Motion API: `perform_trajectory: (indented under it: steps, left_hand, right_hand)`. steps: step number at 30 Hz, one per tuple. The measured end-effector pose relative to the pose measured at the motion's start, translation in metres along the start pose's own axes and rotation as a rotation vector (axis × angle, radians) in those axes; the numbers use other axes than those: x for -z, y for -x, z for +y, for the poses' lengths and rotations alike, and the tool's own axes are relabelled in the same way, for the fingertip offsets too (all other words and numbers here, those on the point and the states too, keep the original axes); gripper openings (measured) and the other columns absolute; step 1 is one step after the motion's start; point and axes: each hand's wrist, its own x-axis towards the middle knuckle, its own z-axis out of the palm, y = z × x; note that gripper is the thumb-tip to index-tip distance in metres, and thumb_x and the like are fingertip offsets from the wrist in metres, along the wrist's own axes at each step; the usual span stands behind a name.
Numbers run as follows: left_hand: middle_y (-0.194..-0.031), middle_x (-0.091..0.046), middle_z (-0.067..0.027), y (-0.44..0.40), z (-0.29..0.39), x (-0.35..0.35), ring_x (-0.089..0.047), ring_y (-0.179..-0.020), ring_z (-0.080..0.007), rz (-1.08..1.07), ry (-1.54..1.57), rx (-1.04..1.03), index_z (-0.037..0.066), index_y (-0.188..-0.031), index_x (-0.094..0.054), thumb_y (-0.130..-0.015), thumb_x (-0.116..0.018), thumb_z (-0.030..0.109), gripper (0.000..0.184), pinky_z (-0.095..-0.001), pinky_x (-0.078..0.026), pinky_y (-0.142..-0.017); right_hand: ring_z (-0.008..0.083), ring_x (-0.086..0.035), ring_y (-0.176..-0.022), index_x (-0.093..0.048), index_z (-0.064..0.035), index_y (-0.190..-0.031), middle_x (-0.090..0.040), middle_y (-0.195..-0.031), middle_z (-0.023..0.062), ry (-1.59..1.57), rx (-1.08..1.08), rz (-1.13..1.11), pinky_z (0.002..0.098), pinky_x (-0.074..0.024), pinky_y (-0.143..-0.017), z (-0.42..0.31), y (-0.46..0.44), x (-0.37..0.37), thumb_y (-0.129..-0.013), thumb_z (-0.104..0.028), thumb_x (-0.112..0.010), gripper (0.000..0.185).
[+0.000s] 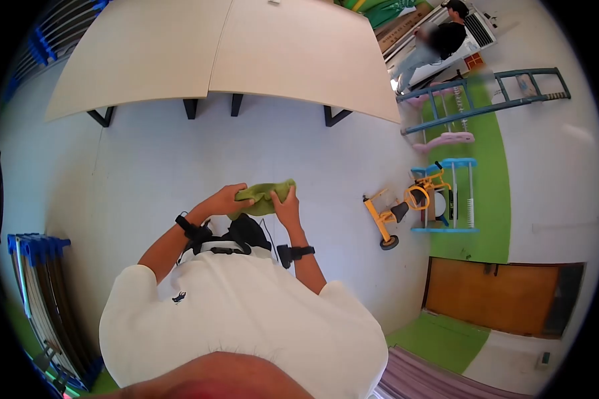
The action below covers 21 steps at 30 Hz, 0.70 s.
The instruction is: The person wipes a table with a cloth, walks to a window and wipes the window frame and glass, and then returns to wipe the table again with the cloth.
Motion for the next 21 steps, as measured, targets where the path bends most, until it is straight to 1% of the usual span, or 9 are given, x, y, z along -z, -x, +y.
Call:
perform_trajectory:
  steps: [4,6,9,11,13,14,16,19,21]
  left_hand:
    - [-0.079,-0.061,-0.0045,-0.070,-0.034,0.059,-0.054,-0.073,-0.0125,0.041,0.058,0.025,0.002,-0.095,-0.061,-0.093,-0.053,0.034,0.033,-0.0287,-0.046,-0.069]
    - [-0.078,-0.061,-0.0002,-0.092,-0.050,0.080,-0.054,-0.072,-0.0091,0.033,0.165,-0.011,0.002,-0.098,-0.062,-0.095,-0.049,0.036,0.036,-0.0264,-0.046,-0.066]
    - [-0.084,-0.064,0.0010,-0.141,-0.052,0.117,-0.055,-0.074,-0.0086,-0.047,0.162,0.199,0.004,-0.104,-0.063,-0.096,-0.048,0.038,0.038,-0.0260,-0.047,-0.069]
    - [-0.080,-0.066,-0.0076,-0.188,-0.086,0.127,-0.060,-0.070,-0.0185,0.142,0.302,0.114,0.000,-0.095,-0.062,-0.094,-0.048,0.036,0.038,-0.0341,-0.048,-0.067]
    - [-0.080,-0.066,-0.0152,-0.249,-0.126,0.134,-0.062,-0.069,-0.0254,0.196,-0.139,0.033,0.003,-0.095,-0.063,-0.093,-0.049,0.035,0.035,-0.0353,-0.048,-0.065]
    - [-0.080,-0.066,-0.0121,-0.274,-0.125,0.134,-0.061,-0.070,-0.0209,0.174,-0.180,0.002,0.003,-0.095,-0.064,-0.092,-0.051,0.034,0.033,-0.0338,-0.048,-0.065]
    - [-0.080,-0.066,-0.0091,-0.320,-0.100,0.138,-0.060,-0.072,-0.0165,0.141,-0.222,-0.043,0.003,-0.096,-0.064,-0.092,-0.053,0.032,0.032,-0.0324,-0.048,-0.065]
    - [-0.080,-0.065,-0.0123,-0.348,-0.082,0.133,-0.061,-0.071,-0.0224,0.159,-0.188,0.102,0.003,-0.092,-0.063,-0.090,-0.052,0.027,0.027,-0.0355,-0.048,-0.065]
    - [-0.081,-0.063,-0.0156,-0.368,-0.095,0.150,-0.060,-0.071,-0.0260,0.134,-0.251,-0.081,0.003,-0.094,-0.061,-0.090,-0.050,0.022,0.023,-0.0368,-0.048,-0.064]
  right_hand:
    - [0.0359,-0.064,-0.089,-0.043,-0.0018,-0.104,-0.063,-0.093,0.0236,0.140,-0.212,-0.067,0.0412,-0.0501,-0.072,0.020,-0.048,0.003,-0.083,-0.027,-0.066,0.040]
    - [0.0375,-0.063,-0.090,-0.042,-0.0020,-0.108,-0.063,-0.094,0.0239,0.091,-0.162,-0.109,0.0427,-0.0495,-0.073,0.032,-0.078,-0.008,-0.083,-0.022,-0.064,0.039]
    - [0.0413,-0.060,-0.093,-0.039,-0.0028,-0.116,-0.061,-0.096,0.0250,0.081,-0.012,-0.168,0.0461,-0.0477,-0.077,0.034,-0.147,-0.029,-0.083,-0.008,-0.058,0.038]
    - [0.0457,-0.052,-0.102,-0.037,-0.0030,-0.120,-0.056,-0.106,0.0267,0.104,0.104,-0.207,0.0489,-0.0449,-0.082,0.029,-0.189,-0.037,-0.078,0.008,-0.048,0.045]
    - [0.0462,-0.050,-0.103,-0.038,-0.0029,-0.121,-0.053,-0.108,0.0269,0.088,0.288,-0.228,0.0486,-0.0449,-0.082,0.031,-0.233,-0.049,-0.076,0.008,-0.047,0.047]
    - [0.0468,-0.048,-0.105,-0.038,-0.0029,-0.121,-0.050,-0.111,0.0272,0.109,0.453,-0.272,0.0483,-0.0449,-0.082,0.033,-0.246,-0.057,-0.075,0.009,-0.047,0.049]
    - [0.0458,-0.049,-0.101,-0.040,-0.0031,-0.120,-0.048,-0.111,0.0267,0.134,0.370,-0.275,0.0460,-0.0447,-0.084,0.034,-0.277,-0.073,-0.074,0.008,-0.048,0.049]
    - [0.0438,-0.050,-0.097,-0.046,-0.0032,-0.117,-0.048,-0.109,0.0248,0.189,0.243,-0.273,0.0438,-0.0447,-0.084,0.037,-0.300,-0.068,-0.072,0.006,-0.051,0.046]
    - [0.0428,-0.052,-0.096,-0.050,-0.0029,-0.113,-0.050,-0.106,0.0235,0.199,0.231,-0.242,0.0440,-0.0449,-0.084,0.033,-0.324,-0.066,-0.071,0.004,-0.054,0.044]
